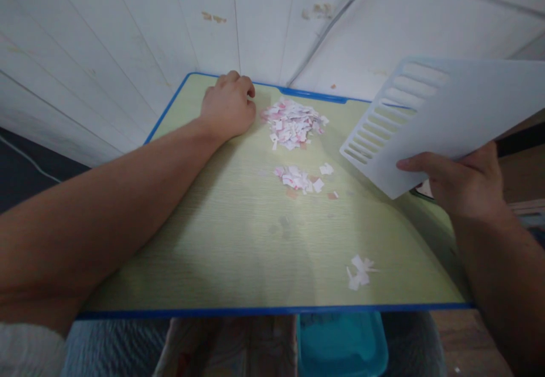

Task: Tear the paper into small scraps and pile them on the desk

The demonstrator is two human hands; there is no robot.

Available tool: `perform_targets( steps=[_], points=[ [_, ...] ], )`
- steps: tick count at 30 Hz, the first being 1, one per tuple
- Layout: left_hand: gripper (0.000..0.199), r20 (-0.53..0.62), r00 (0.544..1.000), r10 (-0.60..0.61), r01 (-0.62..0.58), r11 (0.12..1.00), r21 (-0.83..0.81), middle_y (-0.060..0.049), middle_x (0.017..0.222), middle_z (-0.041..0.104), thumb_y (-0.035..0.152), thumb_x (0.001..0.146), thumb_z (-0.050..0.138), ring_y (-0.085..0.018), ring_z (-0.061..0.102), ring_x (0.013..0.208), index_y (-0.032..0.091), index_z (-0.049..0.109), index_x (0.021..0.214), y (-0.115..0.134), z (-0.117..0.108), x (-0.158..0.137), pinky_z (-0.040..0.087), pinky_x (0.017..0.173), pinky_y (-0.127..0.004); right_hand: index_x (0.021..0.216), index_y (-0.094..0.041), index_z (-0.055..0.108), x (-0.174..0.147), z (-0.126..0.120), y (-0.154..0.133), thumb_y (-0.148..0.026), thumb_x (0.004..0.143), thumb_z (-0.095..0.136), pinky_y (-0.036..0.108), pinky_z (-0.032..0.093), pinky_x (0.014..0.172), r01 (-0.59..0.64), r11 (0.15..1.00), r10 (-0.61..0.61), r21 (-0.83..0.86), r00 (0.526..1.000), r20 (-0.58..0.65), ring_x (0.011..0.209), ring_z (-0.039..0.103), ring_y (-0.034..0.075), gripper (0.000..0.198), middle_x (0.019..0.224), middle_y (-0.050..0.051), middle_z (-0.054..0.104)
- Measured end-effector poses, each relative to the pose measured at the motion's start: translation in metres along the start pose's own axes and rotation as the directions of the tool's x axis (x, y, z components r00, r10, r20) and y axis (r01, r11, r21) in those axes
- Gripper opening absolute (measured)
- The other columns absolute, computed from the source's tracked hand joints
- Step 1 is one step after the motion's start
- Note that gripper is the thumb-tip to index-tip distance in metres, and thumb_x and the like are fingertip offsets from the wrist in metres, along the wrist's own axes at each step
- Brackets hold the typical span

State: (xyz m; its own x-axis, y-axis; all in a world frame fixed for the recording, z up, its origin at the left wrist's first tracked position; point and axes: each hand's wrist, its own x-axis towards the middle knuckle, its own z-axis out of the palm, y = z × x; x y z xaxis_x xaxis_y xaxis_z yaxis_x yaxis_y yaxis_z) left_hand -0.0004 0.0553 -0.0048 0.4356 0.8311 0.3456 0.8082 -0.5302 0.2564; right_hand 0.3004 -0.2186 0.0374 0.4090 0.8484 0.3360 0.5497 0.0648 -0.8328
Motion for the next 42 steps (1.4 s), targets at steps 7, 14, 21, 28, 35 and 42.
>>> perform_targets(
  steps=[7, 14, 21, 28, 35, 42],
  points=[
    [0.046, 0.05, 0.999, 0.006, -0.009, 0.998, 0.059, -0.018, 0.16, 0.072, 0.016, 0.107, 0.051, -0.04, 0.064, 0.153, 0.025, 0.077, 0.143, 0.005, -0.005, -0.003, 0.06, 0.125, -0.064, 0.097, -0.033, 0.096, 0.0, 0.003, 0.015, -0.018, 0.056, 0.101, 0.043, 0.068, 0.095, 0.108, 0.989, -0.116, 0.106, 0.99, 0.077, 0.095, 0.083, 0.029, 0.044, 0.104, -0.003, 0.094],
    [0.049, 0.076, 0.997, -0.007, 0.001, 0.997, 0.073, -0.019, 0.162, 0.071, 0.019, 0.108, 0.049, -0.04, 0.063, 0.155, 0.021, 0.077, 0.148, 0.008, -0.009, -0.004, 0.058, 0.127, -0.062, 0.094, -0.031, 0.094, 0.002, -0.002, 0.018, -0.019, 0.062, 0.1, 0.044, 0.07, 0.095, 0.168, 0.984, -0.173, 0.058, 0.981, 0.09, 0.09, 0.082, 0.029, 0.036, 0.103, -0.001, 0.093],
    [0.046, 0.071, 0.997, -0.018, 0.016, 0.999, 0.034, -0.014, 0.161, 0.072, 0.019, 0.108, 0.05, -0.038, 0.062, 0.154, 0.028, 0.078, 0.143, 0.008, -0.01, -0.004, 0.058, 0.126, -0.063, 0.115, -0.033, 0.096, -0.003, -0.004, 0.016, -0.02, 0.06, 0.103, 0.045, 0.072, 0.1, 0.089, 0.992, -0.106, 0.092, 0.973, 0.205, 0.11, 0.087, 0.034, 0.057, 0.123, 0.001, 0.095],
    [0.047, 0.078, 0.997, -0.014, 0.012, 1.0, 0.023, -0.014, 0.161, 0.071, 0.02, 0.108, 0.049, -0.036, 0.062, 0.152, 0.027, 0.078, 0.144, 0.007, -0.01, -0.004, 0.057, 0.126, -0.061, 0.066, -0.026, 0.078, -0.004, 0.017, 0.009, -0.024, 0.085, 0.094, 0.029, 0.056, 0.05, 0.165, 0.986, -0.168, 0.04, 0.981, 0.095, 0.053, 0.068, 0.018, 0.025, 0.064, -0.002, 0.077],
    [0.043, 0.066, 0.998, -0.018, 0.016, 0.999, 0.033, -0.013, 0.16, 0.072, 0.021, 0.108, 0.052, -0.036, 0.062, 0.151, 0.028, 0.078, 0.142, 0.006, -0.007, -0.004, 0.057, 0.127, -0.062, 0.072, -0.029, 0.087, -0.017, 0.037, -0.006, -0.042, 0.087, 0.092, 0.055, 0.075, 0.096, -0.021, 0.995, 0.027, -0.098, 0.998, 0.058, 0.086, 0.088, 0.033, 0.02, 0.084, 0.005, 0.09],
    [0.046, 0.066, 0.998, -0.019, 0.015, 0.999, 0.053, -0.016, 0.161, 0.071, 0.021, 0.109, 0.05, -0.038, 0.063, 0.154, 0.024, 0.078, 0.145, 0.008, -0.008, -0.004, 0.058, 0.126, -0.061, 0.082, -0.033, 0.094, -0.018, 0.036, 0.007, -0.05, 0.094, 0.089, 0.064, 0.064, 0.122, 0.026, 0.985, 0.001, -0.17, 0.988, 0.155, 0.115, 0.088, 0.039, 0.021, 0.108, 0.004, 0.095]
  ],
)
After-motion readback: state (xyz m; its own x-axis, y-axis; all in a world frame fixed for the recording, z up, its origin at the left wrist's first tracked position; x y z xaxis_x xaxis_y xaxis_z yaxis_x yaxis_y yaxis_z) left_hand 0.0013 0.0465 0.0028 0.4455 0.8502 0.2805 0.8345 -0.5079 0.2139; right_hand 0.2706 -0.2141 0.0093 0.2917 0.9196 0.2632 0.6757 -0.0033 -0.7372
